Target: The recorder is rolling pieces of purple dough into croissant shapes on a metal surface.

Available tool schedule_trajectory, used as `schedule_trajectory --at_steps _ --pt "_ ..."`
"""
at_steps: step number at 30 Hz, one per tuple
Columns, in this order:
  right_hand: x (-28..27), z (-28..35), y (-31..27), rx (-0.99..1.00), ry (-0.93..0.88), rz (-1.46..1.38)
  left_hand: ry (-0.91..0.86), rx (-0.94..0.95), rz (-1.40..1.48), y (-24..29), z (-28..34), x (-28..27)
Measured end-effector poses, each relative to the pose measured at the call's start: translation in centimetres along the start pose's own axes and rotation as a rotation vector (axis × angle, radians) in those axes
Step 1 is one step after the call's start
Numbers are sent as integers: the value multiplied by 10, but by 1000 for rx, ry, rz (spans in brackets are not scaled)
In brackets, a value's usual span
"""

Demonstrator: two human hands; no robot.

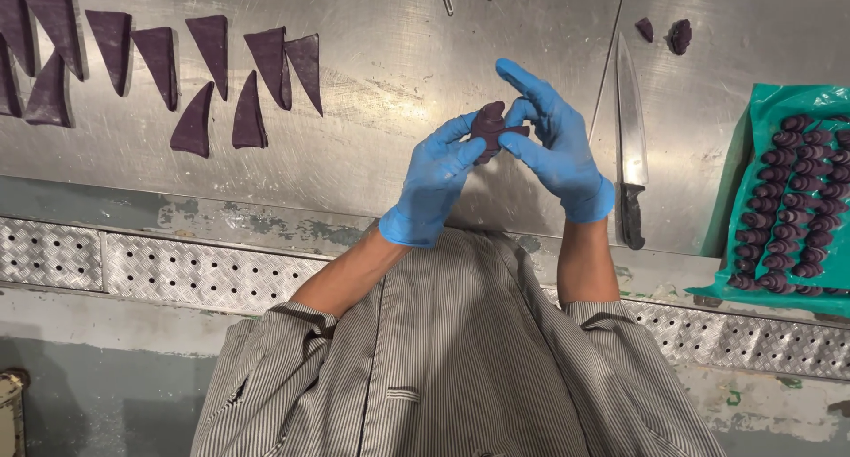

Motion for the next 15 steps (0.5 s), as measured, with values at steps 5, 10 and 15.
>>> schedule_trajectory --at_steps 5,10,15 --pt "-11 2 29 -32 16 14 7 29 8 14 -5 17" --pt "-4 4 21 -70 3 16 16 23 -25 12 -1 15" --pt "-15 7 36 -40 57 10 15 14 82 0 -3 7"
Point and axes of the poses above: each hand's wrist, its own z-axis away from the middle knuckle, its own x-axis out of the palm, y = z × x, the point moved 1 cm from there along -z, towards the middle knuckle, and after that the axes turned 12 degrees about x, right-handed, at the moved point
